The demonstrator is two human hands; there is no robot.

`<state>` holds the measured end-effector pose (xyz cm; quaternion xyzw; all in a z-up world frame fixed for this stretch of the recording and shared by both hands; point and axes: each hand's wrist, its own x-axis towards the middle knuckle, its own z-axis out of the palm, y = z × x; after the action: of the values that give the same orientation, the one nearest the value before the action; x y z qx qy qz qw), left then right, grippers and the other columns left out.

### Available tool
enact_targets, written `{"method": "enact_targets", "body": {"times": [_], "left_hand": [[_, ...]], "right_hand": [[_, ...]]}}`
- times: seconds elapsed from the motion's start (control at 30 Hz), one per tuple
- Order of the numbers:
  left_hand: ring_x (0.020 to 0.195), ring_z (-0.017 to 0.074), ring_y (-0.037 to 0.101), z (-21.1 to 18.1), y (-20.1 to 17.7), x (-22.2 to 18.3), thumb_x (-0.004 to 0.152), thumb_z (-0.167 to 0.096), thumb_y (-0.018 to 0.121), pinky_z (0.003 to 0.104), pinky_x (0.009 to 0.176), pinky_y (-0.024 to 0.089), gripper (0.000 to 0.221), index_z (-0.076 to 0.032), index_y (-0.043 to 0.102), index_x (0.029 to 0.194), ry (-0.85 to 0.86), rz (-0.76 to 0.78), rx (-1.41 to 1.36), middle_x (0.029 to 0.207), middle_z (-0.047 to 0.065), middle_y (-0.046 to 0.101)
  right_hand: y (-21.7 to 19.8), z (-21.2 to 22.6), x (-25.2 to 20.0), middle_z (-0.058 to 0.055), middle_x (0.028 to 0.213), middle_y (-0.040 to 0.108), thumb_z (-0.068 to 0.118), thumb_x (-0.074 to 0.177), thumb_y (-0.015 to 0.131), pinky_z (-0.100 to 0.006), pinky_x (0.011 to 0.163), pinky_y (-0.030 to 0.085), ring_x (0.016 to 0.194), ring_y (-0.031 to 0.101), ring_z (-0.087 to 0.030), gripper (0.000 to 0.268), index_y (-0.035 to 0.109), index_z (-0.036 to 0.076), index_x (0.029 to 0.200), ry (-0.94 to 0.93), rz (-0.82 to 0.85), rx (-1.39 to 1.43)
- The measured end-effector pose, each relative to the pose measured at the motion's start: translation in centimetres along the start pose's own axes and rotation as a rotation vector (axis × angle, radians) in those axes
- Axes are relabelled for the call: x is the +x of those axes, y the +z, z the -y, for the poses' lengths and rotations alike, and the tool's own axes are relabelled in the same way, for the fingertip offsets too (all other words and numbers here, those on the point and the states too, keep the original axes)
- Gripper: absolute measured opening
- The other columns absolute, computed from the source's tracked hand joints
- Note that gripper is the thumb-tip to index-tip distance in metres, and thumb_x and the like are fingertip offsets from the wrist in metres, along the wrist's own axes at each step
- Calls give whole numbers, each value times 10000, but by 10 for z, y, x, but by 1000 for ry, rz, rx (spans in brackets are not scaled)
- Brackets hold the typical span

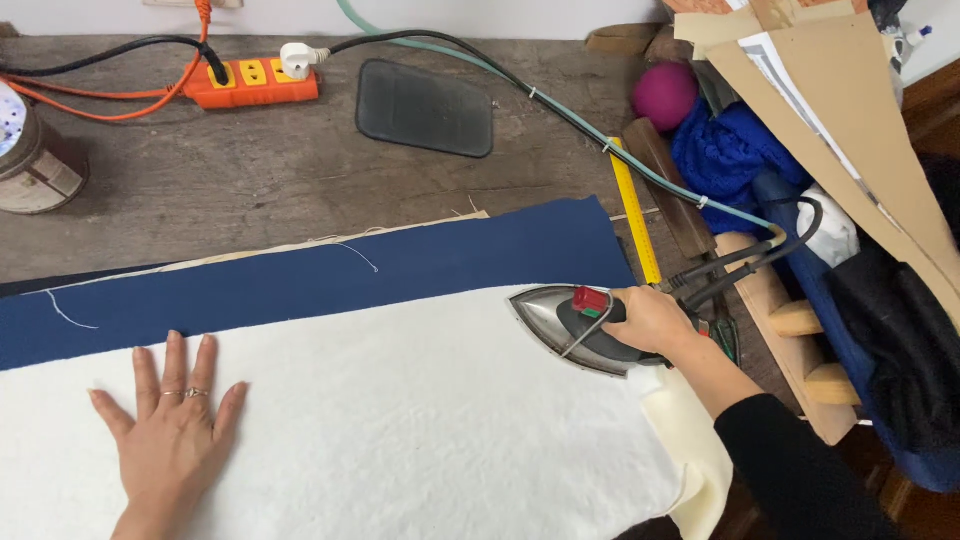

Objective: Ironing a piece of white fabric on a workbench to remove wrinkles

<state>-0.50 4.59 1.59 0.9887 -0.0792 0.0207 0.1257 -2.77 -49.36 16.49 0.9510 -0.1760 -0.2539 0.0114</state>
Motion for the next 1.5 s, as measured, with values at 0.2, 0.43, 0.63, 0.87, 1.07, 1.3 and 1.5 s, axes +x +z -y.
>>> {"method": "enact_targets", "body": {"times": [0.2,0.43,0.63,0.87,1.07,1.3,1.5], "left_hand": [[1502,304,52,1,0,2,910,-660,199,694,1086,-36,700,-310,213,1516,-38,64,18,1615,5,150],[1494,328,69,1,-2,2,917,-627,213,702,1076,0,684,-291,223,1512,-4,59,57,1615,23,155],[1497,326,92,4,4,1,918,-628,216,718,1077,21,684,-295,232,1515,16,6,74,1616,16,174],[1495,325,73,1,0,2,920,-627,214,702,1079,0,683,-285,233,1511,-6,57,69,1611,14,169],[1496,325,76,-1,-3,2,918,-616,238,709,1075,13,684,-273,243,1510,-1,44,68,1609,25,178],[1491,346,143,-5,-6,1,920,-590,274,741,1067,79,685,-260,266,1521,52,-75,66,1609,42,222],[1510,263,70,-10,-14,3,958,-659,188,667,1141,27,647,-357,210,1530,-109,134,106,1626,-45,151]], "right_hand": [[-16,17,-18,-27,643,660,248,774,638,-341,682,472,651,614,-237,113,693,184,850,-9,156,89],[0,14,-34,-25,605,634,219,726,634,-328,574,408,597,566,-212,183,693,218,899,-90,164,73],[14,14,-37,-30,634,665,256,743,650,-364,640,467,646,616,-267,160,685,213,893,-167,149,-4],[33,14,-39,-109,657,618,323,738,661,-430,622,463,667,608,-341,129,659,214,808,-230,79,-50],[28,37,-49,-75,572,634,312,747,657,-412,597,451,634,612,-348,131,624,187,764,-266,75,-80],[18,84,-66,-129,812,715,376,763,664,-463,730,511,890,638,-338,485,620,188,1208,-239,100,-64],[7,150,-85,-172,964,725,306,796,652,-479,898,529,995,678,-362,374,690,66,1080,-297,120,43]]}}
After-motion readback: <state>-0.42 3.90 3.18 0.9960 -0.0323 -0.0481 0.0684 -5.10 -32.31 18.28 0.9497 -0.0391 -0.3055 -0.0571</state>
